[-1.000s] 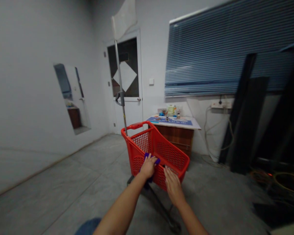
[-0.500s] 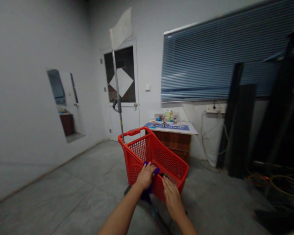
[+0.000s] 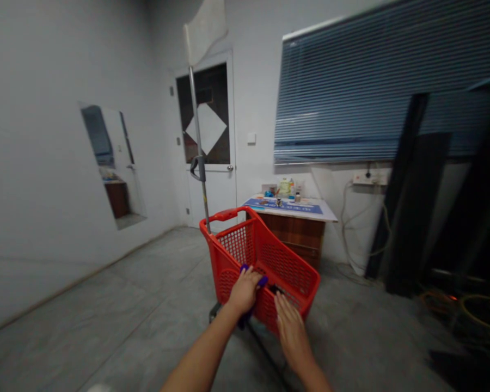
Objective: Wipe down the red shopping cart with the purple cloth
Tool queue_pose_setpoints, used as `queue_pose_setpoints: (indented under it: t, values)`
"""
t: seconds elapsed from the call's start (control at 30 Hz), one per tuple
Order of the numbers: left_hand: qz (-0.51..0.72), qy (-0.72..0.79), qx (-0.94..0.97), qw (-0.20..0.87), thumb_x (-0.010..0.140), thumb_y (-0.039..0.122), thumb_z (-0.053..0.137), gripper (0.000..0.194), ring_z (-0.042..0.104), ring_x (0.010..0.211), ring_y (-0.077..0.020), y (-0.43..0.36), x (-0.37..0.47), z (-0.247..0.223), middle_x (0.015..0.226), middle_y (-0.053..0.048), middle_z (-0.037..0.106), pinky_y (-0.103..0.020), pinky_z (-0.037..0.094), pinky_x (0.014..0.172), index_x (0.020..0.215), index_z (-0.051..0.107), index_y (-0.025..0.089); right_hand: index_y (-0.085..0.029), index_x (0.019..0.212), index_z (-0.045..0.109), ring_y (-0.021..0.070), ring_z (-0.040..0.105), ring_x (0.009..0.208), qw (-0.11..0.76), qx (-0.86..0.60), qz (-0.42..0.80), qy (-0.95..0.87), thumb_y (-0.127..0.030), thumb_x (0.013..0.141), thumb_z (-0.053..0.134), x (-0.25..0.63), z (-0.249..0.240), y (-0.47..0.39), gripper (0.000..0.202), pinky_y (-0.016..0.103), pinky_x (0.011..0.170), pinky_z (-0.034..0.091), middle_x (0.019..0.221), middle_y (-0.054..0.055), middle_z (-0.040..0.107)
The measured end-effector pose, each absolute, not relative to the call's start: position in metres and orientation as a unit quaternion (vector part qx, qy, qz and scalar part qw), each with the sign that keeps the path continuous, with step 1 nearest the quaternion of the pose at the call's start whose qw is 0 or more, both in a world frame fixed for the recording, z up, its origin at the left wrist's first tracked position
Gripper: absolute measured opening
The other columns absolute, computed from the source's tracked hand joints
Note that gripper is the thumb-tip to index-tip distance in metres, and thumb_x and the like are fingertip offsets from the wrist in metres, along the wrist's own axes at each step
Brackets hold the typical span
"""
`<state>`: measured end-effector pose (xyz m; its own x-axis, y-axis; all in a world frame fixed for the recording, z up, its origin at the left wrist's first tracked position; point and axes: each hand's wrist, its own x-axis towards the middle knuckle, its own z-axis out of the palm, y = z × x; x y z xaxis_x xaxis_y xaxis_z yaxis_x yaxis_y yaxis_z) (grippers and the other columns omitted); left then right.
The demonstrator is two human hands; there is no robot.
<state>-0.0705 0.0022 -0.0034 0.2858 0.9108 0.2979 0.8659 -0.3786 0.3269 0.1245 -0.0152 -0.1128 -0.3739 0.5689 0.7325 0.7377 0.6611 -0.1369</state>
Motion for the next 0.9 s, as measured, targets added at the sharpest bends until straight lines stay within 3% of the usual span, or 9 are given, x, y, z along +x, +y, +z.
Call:
queue_pose_setpoints:
  t: [0.3,0.5,0.67,0.9]
  values:
    - [0.222,0.505,0.833,0.042,0.091,0.012,0.042,0.046,0.032,0.14,-0.0209,-0.009,-0.068,-0.02,0.139,-0.002,0.055,-0.048,0.015,0.119,0.134,0.051,0.026,-0.02,0.151,0.024,0.0205,0.043,0.134,0.395,-0.412,-0.132,-0.811,-0.02,0.097,0.027,0.116,-0.118,-0.025,0.054,0.039,0.104,0.044,0.145,0.009,0.046]
    - [0.223,0.573,0.789,0.02,0.089,0.008,0.042,0.047,0.026,0.144,-0.0237,0.01,-0.104,-0.013,0.144,-0.005,0.05,-0.05,0.019,0.118,0.132,0.053,0.023,-0.02,0.149,0.031,0.0206,0.04,0.136,0.407,-0.415,-0.098,-0.808,-0.02,0.097,0.027,0.12,-0.118,-0.022,0.052,0.04,0.106,0.044,0.147,0.008,0.044]
    - [0.215,0.556,0.802,0.029,0.091,0.012,0.042,0.046,0.025,0.144,-0.0248,-0.006,-0.08,-0.022,0.145,-0.006,0.048,-0.052,0.02,0.118,0.136,0.049,0.022,-0.02,0.147,0.036,0.0211,0.044,0.133,0.394,-0.422,-0.081,-0.812,-0.023,0.097,0.029,0.135,-0.123,-0.015,0.05,0.041,0.106,0.044,0.144,0.008,0.048]
    - [0.215,0.55,0.806,0.024,0.092,0.013,0.041,0.046,0.028,0.143,-0.0235,-0.013,-0.074,-0.015,0.145,-0.004,0.049,-0.053,0.014,0.118,0.135,0.05,0.026,-0.019,0.146,0.038,0.0192,0.046,0.132,0.401,-0.42,-0.046,-0.812,-0.02,0.097,0.027,0.139,-0.127,-0.014,0.05,0.04,0.105,0.045,0.142,0.007,0.05]
